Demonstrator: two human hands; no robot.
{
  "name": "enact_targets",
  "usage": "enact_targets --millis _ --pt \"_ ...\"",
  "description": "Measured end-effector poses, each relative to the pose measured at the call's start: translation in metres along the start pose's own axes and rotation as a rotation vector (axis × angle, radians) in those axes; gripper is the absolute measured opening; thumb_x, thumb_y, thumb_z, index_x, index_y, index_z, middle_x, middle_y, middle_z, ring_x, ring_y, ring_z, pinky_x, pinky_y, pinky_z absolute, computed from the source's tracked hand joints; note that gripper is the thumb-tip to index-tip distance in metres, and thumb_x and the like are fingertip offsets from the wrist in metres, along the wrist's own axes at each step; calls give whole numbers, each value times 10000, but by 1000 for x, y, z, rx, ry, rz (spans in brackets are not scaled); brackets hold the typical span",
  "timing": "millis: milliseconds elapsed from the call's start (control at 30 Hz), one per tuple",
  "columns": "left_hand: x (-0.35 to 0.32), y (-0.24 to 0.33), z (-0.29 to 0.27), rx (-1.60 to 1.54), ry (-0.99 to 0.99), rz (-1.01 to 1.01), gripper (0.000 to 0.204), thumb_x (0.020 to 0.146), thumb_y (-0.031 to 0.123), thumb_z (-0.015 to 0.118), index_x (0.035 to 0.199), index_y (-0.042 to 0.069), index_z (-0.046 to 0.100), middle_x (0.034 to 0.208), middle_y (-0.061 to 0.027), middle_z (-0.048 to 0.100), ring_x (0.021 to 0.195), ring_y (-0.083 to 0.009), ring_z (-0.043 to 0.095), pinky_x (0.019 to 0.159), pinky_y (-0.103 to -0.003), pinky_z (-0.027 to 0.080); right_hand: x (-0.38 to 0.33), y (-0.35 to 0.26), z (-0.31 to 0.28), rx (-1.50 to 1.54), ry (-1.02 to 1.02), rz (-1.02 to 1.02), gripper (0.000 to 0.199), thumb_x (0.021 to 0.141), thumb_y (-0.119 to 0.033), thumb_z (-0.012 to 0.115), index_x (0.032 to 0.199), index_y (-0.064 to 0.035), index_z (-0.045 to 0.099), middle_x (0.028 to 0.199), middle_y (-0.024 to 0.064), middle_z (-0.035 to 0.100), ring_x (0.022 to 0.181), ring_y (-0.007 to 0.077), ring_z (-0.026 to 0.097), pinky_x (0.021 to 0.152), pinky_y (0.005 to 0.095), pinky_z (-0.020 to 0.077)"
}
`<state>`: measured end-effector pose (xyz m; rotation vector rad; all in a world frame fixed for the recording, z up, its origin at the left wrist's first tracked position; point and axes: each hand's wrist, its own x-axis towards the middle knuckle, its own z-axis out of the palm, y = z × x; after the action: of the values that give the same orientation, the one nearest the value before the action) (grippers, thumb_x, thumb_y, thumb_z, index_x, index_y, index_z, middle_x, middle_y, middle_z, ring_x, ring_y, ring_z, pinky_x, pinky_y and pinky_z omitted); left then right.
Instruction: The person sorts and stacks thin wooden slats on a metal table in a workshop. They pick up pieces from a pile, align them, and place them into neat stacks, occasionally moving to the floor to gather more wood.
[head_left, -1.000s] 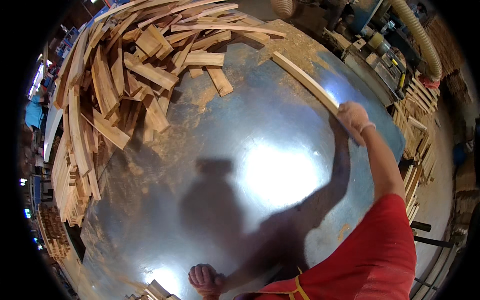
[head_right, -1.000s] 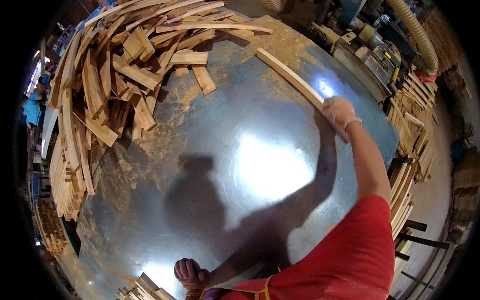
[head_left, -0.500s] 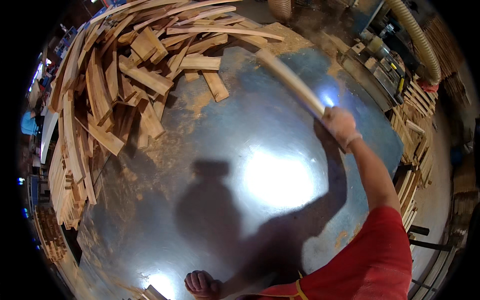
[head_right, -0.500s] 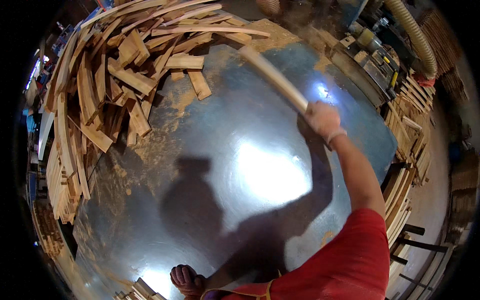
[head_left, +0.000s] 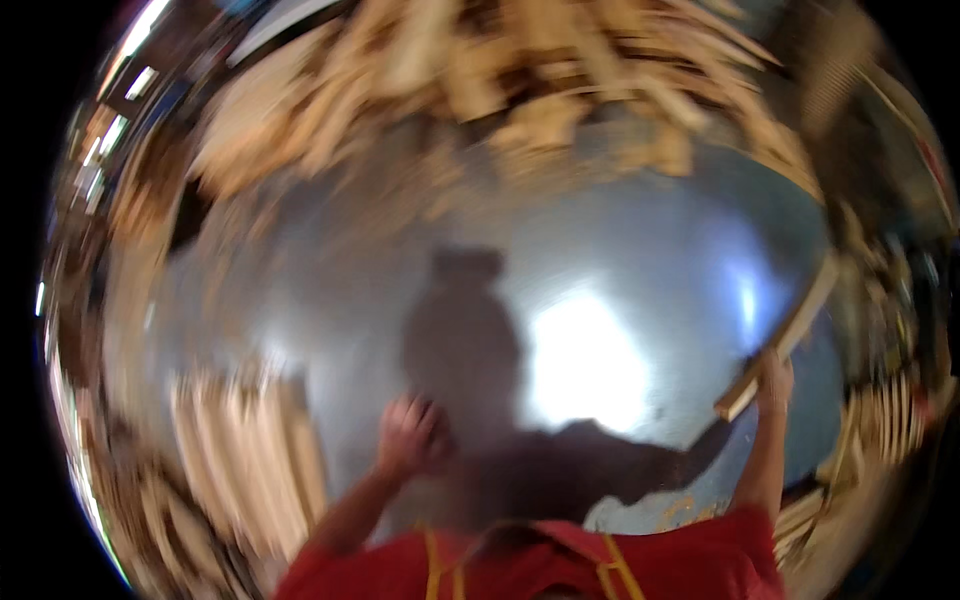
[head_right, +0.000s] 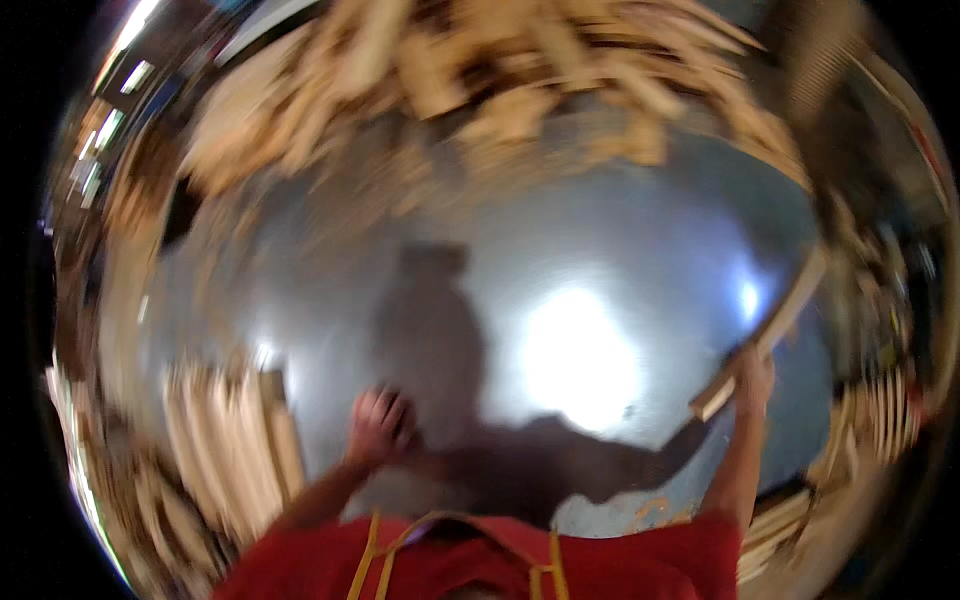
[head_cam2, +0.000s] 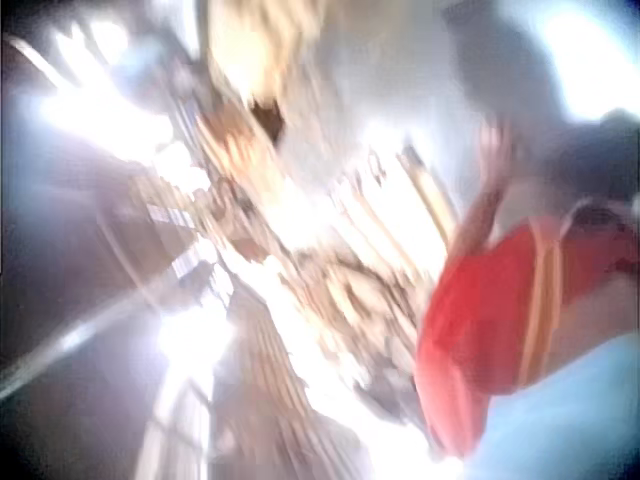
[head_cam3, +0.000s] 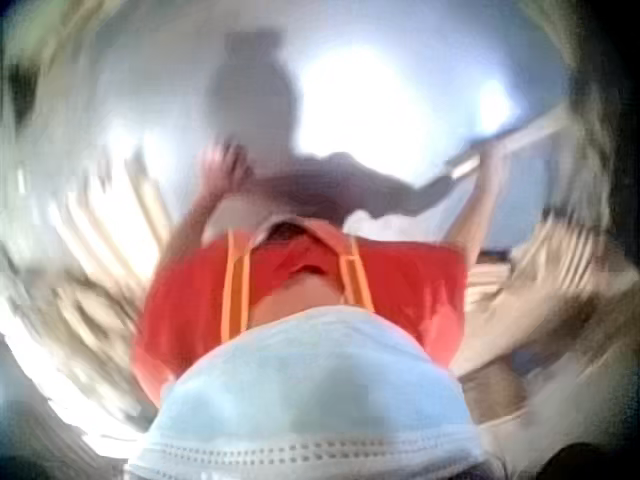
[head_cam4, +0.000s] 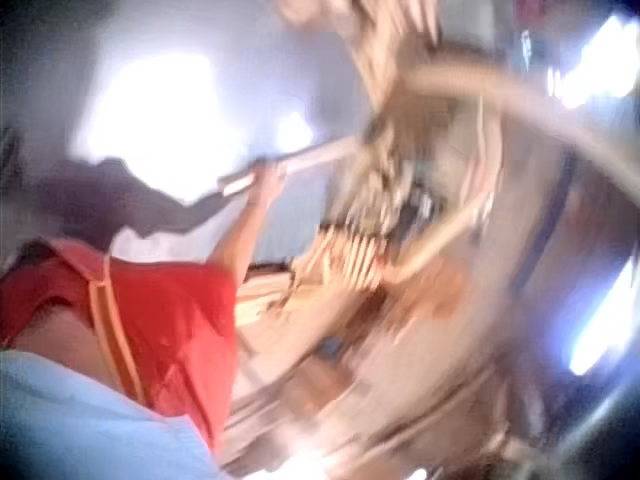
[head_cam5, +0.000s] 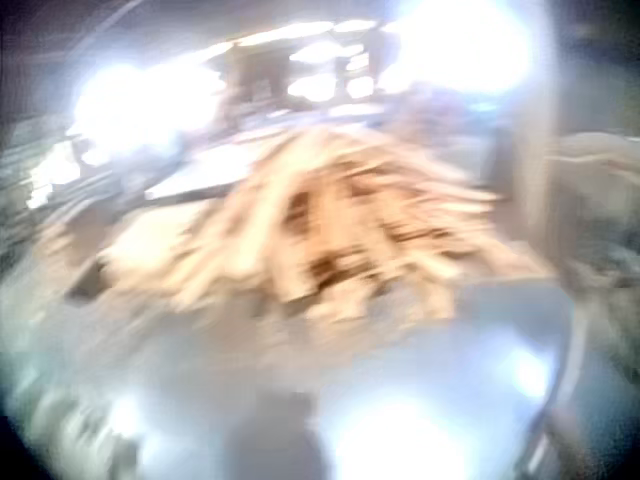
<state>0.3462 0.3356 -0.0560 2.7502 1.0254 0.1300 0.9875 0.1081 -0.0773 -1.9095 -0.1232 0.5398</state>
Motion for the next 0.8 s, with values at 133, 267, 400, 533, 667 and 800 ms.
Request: enact_targets --millis 133,267,400,533,667,800 --pt "-17 -11 2 2 169 49 601 810 353 748 1349 117 625 1400 -120 585 1350 -346 520 1148 -552 413 -151 25 50 -72 -189 96 345 1028 -213 656 1286 11 609 1029 51 669 848 153 627 733 296 539" --pt "-32 -2 13 -35 191 -56 585 833 345 726 1365 136 602 1414 -107 566 1361 -330 513 1165 -550 391 -273 62 147 192 -407 74 477 1014 -138 685 1426 53 539 1208 104 663 1053 226 641 956 377 553" --pt "-64 18 -5 -231 225 -275 556 832 334 718 1344 146 607 1400 -101 565 1361 -341 519 1152 -544 399 -398 62 249 -107 -786 -22 468 977 -149 733 1371 42 570 1211 108 670 1053 215 642 956 361 542" --pt "-171 10 -51 -283 304 -200 546 836 341 708 1333 135 617 1389 -136 568 1360 -372 523 1129 -541 410 -523 87 312 -20 -1104 -55 596 947 -121 735 1478 -3 492 1355 99 611 1207 202 594 1043 334 492" --pt "-335 -39 -62 -76 293 -372 523 835 349 726 1311 145 653 1381 -102 587 1354 -366 523 1114 -583 399 -633 79 345 -304 -1185 -113 659 938 -169 718 1525 0 470 1262 133 681 1139 224 636 1002 337 498" --pt "-471 -91 -66 220 39 -210 448 847 302 701 1265 143 697 1388 -81 587 1330 -340 527 1153 -591 355 -701 73 357 -512 -1200 65 751 932 -262 763 1544 0 416 1148 147 725 1023 238 685 925 365 542"
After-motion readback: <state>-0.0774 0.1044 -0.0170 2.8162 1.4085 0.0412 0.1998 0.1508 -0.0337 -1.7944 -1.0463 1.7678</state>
